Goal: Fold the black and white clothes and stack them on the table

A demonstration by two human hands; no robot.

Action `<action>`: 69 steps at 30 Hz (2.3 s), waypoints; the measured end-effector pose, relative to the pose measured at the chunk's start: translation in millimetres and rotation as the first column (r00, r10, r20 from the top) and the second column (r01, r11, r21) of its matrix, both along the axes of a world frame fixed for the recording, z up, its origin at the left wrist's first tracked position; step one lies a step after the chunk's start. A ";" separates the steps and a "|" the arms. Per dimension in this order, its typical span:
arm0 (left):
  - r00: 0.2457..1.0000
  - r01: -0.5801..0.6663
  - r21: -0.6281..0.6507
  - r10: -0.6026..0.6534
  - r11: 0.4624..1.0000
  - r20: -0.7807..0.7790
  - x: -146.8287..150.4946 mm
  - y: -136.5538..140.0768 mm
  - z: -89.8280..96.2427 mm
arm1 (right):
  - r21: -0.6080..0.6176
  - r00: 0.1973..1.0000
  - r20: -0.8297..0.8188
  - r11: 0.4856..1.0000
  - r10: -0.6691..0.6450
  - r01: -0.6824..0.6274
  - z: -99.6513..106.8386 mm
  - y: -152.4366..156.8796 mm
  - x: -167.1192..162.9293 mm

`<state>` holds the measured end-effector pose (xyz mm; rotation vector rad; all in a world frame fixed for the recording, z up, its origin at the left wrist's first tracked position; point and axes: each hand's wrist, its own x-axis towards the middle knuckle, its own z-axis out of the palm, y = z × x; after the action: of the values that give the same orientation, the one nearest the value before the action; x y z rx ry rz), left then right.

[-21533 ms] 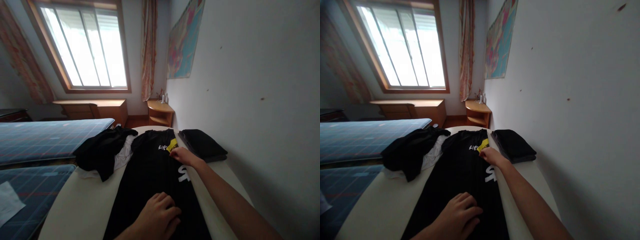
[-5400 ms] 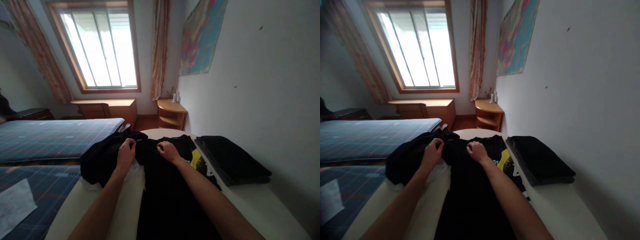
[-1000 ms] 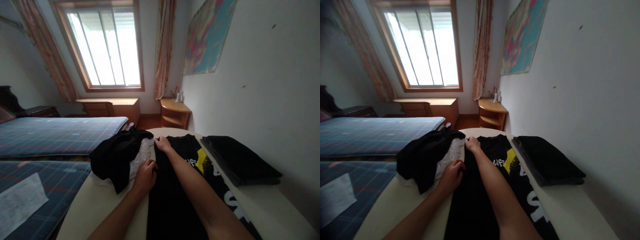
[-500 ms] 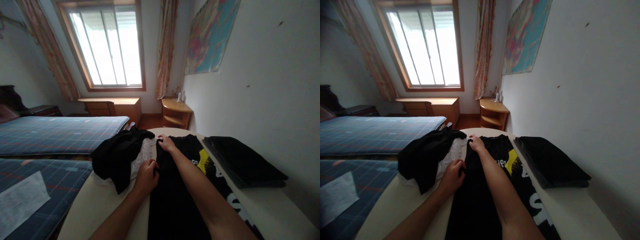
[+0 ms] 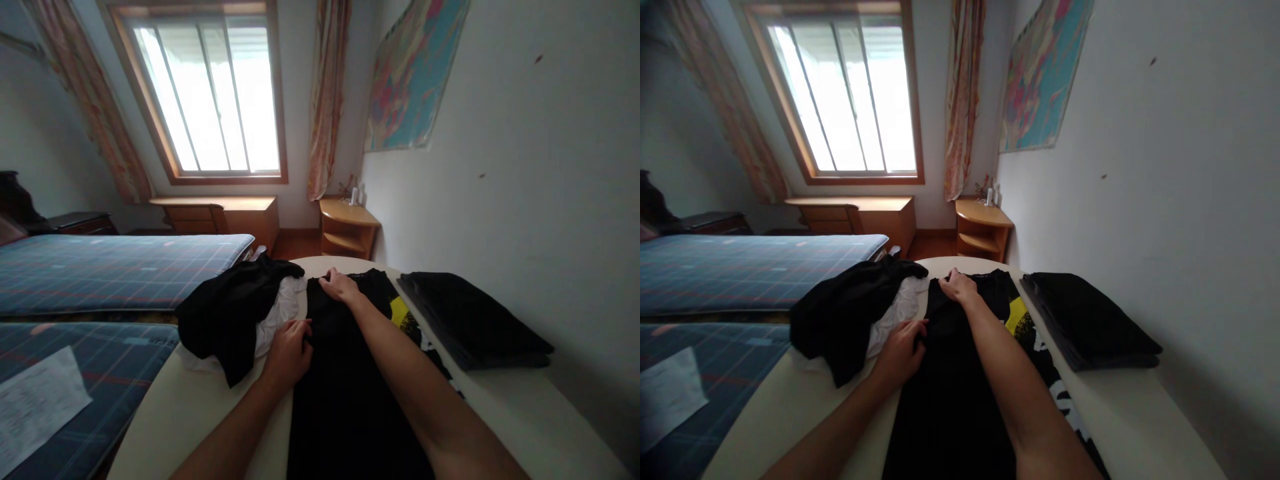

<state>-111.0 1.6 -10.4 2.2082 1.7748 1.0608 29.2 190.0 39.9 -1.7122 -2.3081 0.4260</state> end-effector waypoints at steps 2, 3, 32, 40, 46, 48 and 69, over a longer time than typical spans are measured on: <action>1.000 0.000 -0.003 0.000 1.000 0.003 0.3 -0.3 0.4 | -0.038 0.999 0.023 0.999 0.038 -0.038 3.6 1.5 12.4; 1.000 0.000 -0.005 0.000 1.000 0.004 0.4 -0.3 0.3 | -0.058 0.997 0.033 0.996 0.064 -0.062 4.6 1.0 17.8; 0.995 0.074 0.047 -0.077 0.996 0.057 -2.3 5.6 -13.6 | 0.071 0.989 0.064 0.988 0.135 -0.139 -38.0 -15.3 -1.5; 0.996 0.064 0.010 -0.065 0.998 0.061 -1.0 5.2 -10.1 | 0.143 0.994 -0.023 0.985 0.105 -0.101 -38.1 1.8 7.3; 0.997 0.056 -0.016 -0.055 0.998 0.054 0.2 4.9 -8.3 | 0.127 0.997 -0.017 0.989 0.071 -0.069 -42.3 10.3 7.2; 0.997 0.056 -0.016 -0.055 0.998 0.060 0.2 4.6 -8.4 | 0.102 0.994 -0.007 0.989 0.111 -0.110 -43.0 15.2 7.3; 0.996 0.021 -0.011 -0.020 1.000 0.087 -3.1 5.7 -8.9 | 0.096 0.989 0.139 0.993 0.059 -0.072 -25.3 23.8 92.6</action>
<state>-114.1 7.3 -19.3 2.1343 1.7146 1.1208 121.8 213.8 14.7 -1.6690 -2.4413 0.2059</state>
